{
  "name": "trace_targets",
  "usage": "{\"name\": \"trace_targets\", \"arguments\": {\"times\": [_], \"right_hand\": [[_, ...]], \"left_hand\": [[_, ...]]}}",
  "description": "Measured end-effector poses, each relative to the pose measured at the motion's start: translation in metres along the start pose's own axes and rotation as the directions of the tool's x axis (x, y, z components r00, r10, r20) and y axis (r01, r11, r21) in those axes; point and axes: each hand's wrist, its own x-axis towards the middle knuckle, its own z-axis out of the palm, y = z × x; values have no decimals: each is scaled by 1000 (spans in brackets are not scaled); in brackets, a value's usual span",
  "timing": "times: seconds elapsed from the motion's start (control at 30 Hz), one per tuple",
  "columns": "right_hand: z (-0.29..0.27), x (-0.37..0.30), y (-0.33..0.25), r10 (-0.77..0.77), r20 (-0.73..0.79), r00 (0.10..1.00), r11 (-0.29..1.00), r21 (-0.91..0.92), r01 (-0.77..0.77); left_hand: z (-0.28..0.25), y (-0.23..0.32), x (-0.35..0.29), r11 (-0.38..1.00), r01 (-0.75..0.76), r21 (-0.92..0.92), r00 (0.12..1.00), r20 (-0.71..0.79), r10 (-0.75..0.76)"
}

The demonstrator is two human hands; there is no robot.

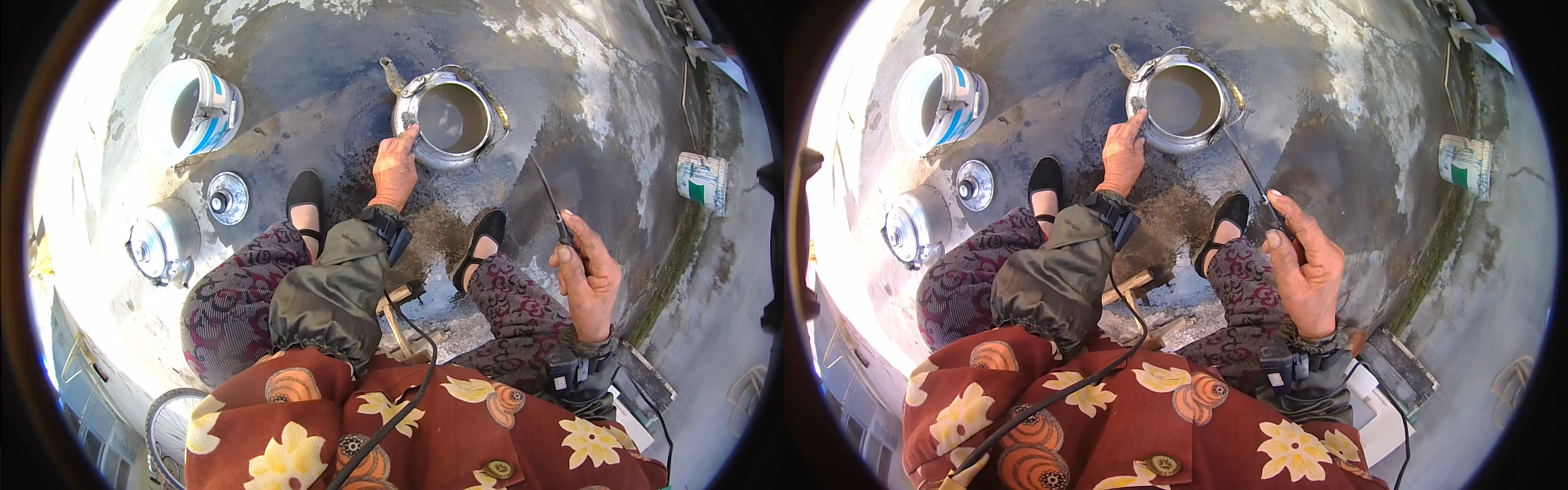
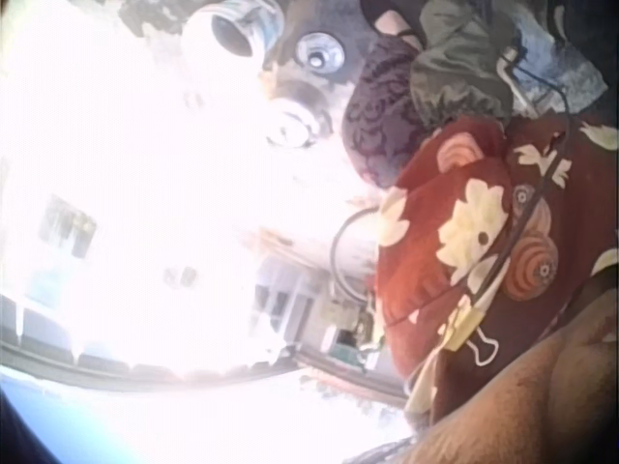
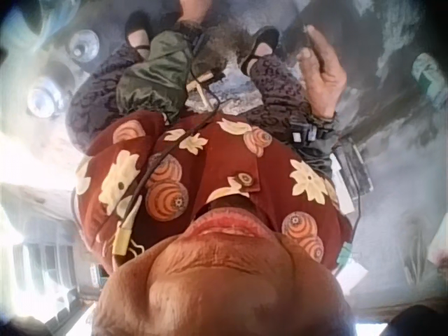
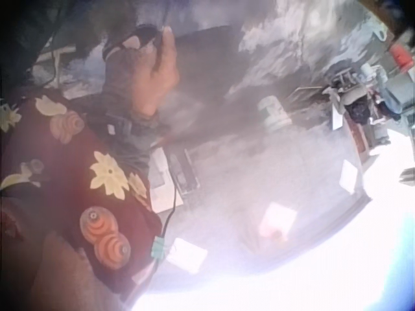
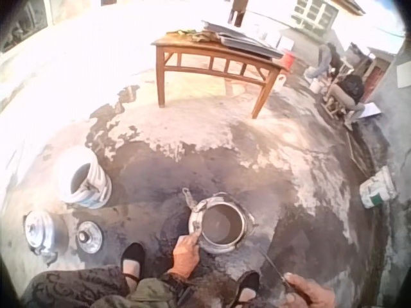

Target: The person scrubs the exterior of a metal kettle with a steel wool pad, repeatedly dipping the pad into a bucket of water. The person also uses a small tool to scrape the kettle's spout and rim while rinsing the pad periodically.

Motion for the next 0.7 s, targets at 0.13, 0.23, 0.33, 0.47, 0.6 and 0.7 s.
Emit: {"name": "trace_targets", "arguments": {"times": [0.13, 0.23, 0.33, 0.47, 0.6, 0.7], "right_hand": [[3, 1, 2, -1, -3, 1000, 999, -44, 1], [4, -2, 5, 11, 4, 1000, 999, -43, -10], [4, -3, 8, 36, -9, 999, 998, -55, -36], [5, 3, 8, 51, 15, 999, 997, -59, -50], [7, 8, 9, 37, 20, 999, 992, -118, -34], [8, 9, 9, 56, 12, 998, 990, -133, -54]], "left_hand": [[13, -17, 19, 962, 98, -255, 973, -180, -147], [17, -36, 64, 904, 332, -271, 923, -105, -370], [19, -33, 58, 877, 351, -328, 900, -141, -413], [36, 0, -13, 893, 223, -391, 911, -241, -333], [43, -20, 20, 964, 166, -206, 924, -308, -225], [30, -52, 64, 905, 343, -254, 928, -57, -368]]}}
